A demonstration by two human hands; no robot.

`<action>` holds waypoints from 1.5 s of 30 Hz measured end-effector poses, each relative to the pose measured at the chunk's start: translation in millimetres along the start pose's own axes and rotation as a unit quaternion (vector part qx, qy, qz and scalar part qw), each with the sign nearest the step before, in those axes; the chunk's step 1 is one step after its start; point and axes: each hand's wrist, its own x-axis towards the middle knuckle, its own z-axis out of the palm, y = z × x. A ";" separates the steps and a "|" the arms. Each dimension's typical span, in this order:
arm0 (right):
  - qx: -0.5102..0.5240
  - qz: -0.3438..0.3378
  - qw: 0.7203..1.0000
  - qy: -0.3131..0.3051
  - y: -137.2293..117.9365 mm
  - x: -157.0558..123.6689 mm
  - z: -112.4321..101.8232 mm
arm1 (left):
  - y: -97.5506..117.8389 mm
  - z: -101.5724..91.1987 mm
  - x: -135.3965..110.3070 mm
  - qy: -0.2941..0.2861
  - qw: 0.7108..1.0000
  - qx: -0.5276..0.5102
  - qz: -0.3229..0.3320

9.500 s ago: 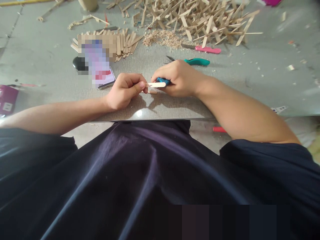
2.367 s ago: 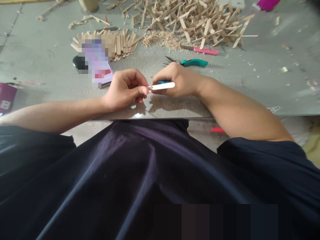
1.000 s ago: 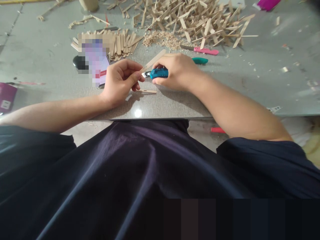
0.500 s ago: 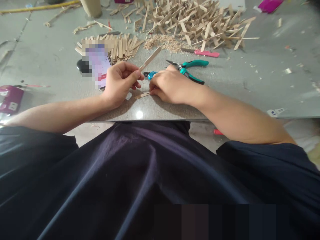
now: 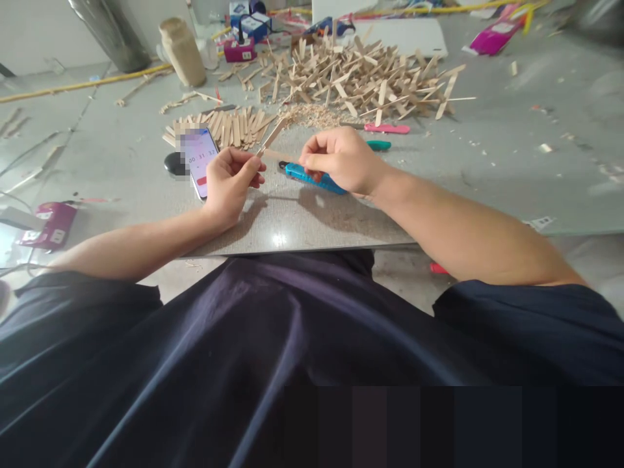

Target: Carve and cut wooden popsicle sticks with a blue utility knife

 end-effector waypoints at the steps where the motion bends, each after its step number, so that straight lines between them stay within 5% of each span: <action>1: 0.017 0.003 1.000 0.016 -1.1 0.5 0.9 | 1.1 0.8 -0.4 0.003 1.000 -0.005 -0.005; 8: 0.060 -0.002 0.995 0.084 -10.9 -3.7 14.3 | 14.9 6.6 -6.9 -0.011 1.000 -0.013 -0.027; 17: 0.083 0.031 0.994 0.056 -15.0 -7.6 24.2 | 15.9 0.3 -14.3 -0.093 0.994 0.018 0.049; 22: 0.104 -0.007 0.994 0.024 -15.4 -11.3 27.1 | 17.4 -0.5 -19.0 -0.129 0.989 0.008 0.071; 45: 0.096 -0.039 0.995 0.006 -11.3 -12.3 25.7 | 15.7 -1.1 -17.7 -0.156 0.984 -0.003 0.089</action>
